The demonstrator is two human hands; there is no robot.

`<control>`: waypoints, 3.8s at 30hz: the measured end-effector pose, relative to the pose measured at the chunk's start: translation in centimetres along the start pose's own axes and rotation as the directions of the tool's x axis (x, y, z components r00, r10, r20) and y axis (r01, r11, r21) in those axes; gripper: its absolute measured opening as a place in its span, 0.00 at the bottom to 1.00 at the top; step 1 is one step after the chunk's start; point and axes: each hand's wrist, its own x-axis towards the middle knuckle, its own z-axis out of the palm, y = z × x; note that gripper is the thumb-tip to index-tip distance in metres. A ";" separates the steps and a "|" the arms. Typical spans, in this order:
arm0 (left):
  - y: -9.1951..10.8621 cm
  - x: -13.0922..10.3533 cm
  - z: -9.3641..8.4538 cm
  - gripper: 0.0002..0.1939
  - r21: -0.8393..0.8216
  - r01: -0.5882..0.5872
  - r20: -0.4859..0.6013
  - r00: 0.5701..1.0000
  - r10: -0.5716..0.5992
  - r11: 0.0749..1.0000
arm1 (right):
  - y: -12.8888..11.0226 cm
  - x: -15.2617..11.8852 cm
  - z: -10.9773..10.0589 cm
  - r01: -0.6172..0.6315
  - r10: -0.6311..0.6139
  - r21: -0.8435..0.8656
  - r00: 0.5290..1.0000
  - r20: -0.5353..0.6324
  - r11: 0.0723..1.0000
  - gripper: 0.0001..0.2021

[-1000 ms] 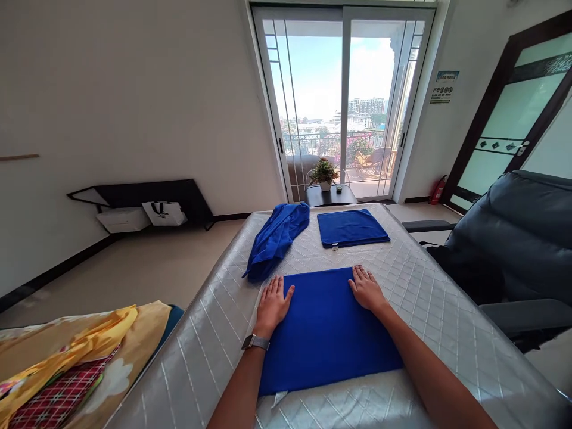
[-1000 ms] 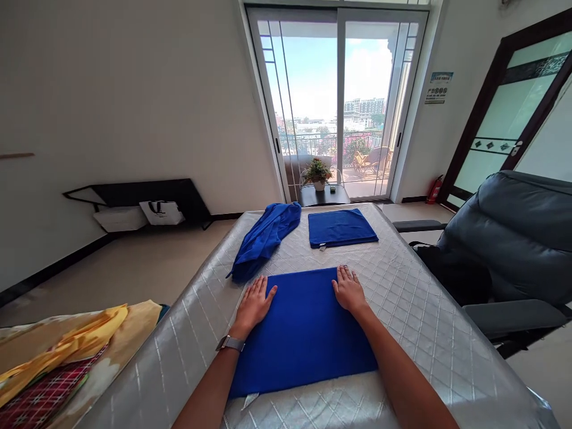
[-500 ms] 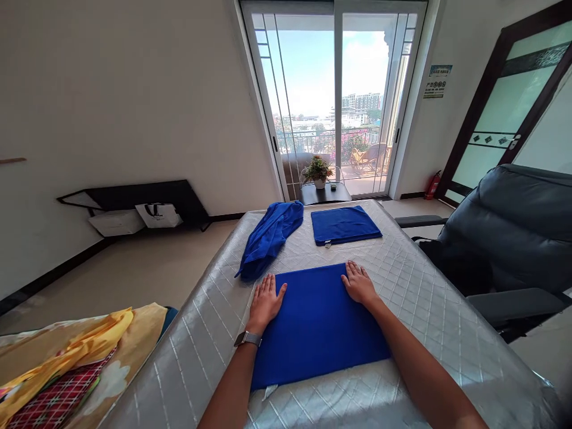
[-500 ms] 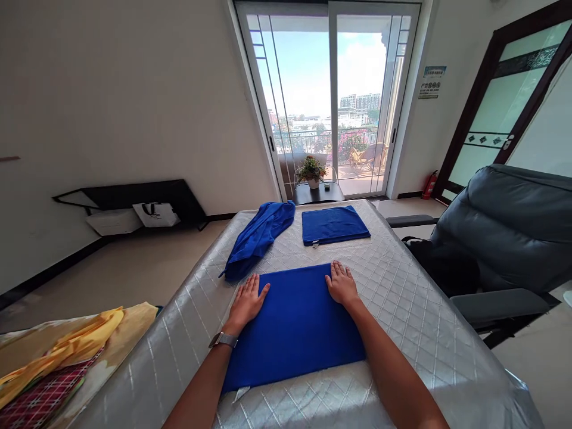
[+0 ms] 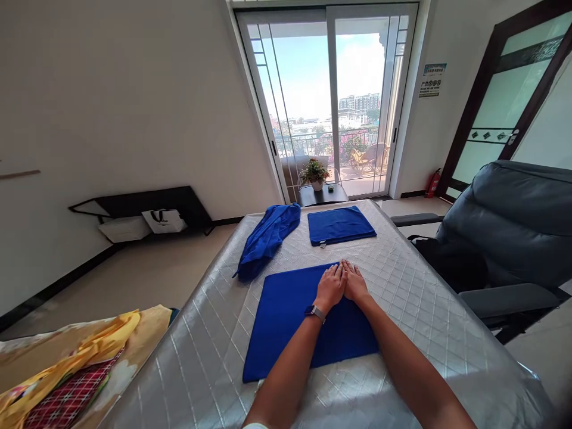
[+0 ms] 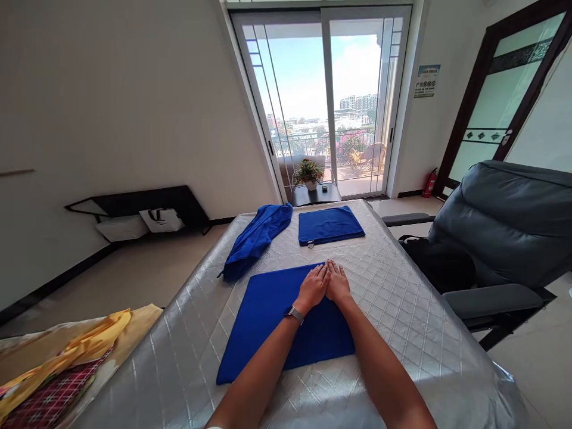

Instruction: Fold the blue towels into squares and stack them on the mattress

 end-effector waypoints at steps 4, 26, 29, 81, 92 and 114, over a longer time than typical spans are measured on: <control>-2.7 -1.5 -0.2 0.34 0.005 0.081 -0.010 0.997 -0.081 0.997 | -0.1 0.2 -0.1 -0.038 0.039 0.022 0.999 -0.012 0.999 0.32; -18.3 -10.1 -3.7 0.40 0.060 0.421 -0.075 0.906 -0.417 0.905 | -1.0 -0.2 -0.8 -0.083 0.084 -0.025 0.996 0.037 0.996 0.34; -18.4 -10.1 -3.8 0.40 0.047 0.416 -0.078 0.908 -0.412 0.908 | -1.5 -0.7 -1.5 -0.081 0.083 -0.050 0.995 0.049 0.996 0.33; -15.4 -17.0 -4.5 0.42 0.071 0.380 -0.071 0.924 -0.375 0.922 | -2.6 -8.2 -1.1 -0.068 0.071 -0.046 0.995 0.070 0.997 0.34; -7.8 -14.2 -4.9 0.39 0.076 0.107 -0.115 0.989 -0.098 0.991 | -2.8 -11.3 0.5 -0.064 0.064 0.000 0.998 0.013 0.998 0.33; -11.3 -21.7 -2.9 0.40 0.108 0.252 -0.041 0.968 -0.249 0.962 | -2.6 -11.6 0.4 -0.053 0.053 -0.013 0.999 -0.010 0.999 0.33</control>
